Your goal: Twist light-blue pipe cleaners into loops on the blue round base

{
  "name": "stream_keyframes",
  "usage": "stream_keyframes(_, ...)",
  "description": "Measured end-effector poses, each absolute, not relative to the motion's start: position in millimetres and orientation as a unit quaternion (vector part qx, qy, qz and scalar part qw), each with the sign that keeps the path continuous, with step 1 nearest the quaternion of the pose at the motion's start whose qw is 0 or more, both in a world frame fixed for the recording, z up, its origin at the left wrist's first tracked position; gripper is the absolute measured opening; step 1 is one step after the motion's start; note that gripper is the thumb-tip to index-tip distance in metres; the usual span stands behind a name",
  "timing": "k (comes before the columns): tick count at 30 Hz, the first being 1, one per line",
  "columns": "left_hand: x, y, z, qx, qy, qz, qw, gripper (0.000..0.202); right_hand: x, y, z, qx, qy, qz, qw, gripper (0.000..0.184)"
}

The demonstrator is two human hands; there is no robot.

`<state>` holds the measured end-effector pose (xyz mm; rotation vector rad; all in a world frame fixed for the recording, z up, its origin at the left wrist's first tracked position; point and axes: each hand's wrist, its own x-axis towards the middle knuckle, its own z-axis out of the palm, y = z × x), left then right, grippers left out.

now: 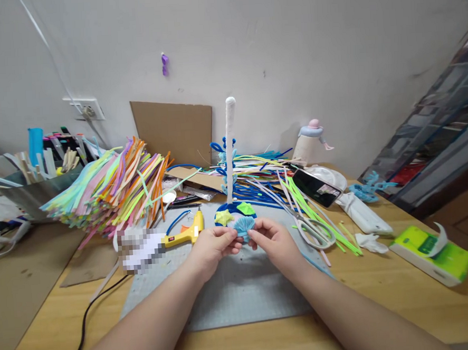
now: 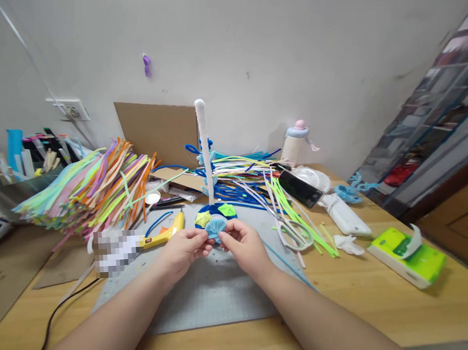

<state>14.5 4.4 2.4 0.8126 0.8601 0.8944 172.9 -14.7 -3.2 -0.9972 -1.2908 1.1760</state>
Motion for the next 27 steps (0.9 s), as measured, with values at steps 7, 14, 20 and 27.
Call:
stream_keyframes(7,15.8,4.8,4.3,0.391,0.429,0.424,0.696,0.028,172.5,-16.1,0.4,-0.401,-0.533,0.532,0.522,0.020)
stream_keyframes(14,13.6,1.4,9.2,0.356,0.351,0.410,0.763,0.027,171.7,-14.2,0.0,-0.409,-0.483,0.549,0.545,0.023)
stream_keyframes(20,10.8,1.0,9.7,0.346,0.335,0.385,0.787,0.018,171.0,-16.1,1.9,-0.407,-0.488,0.552,0.541,0.024)
stream_keyframes(27,9.3,1.8,9.3,0.365,0.346,0.376,0.778,0.017,172.6,-16.3,1.2,-0.400,-0.490,0.559,0.536,0.024)
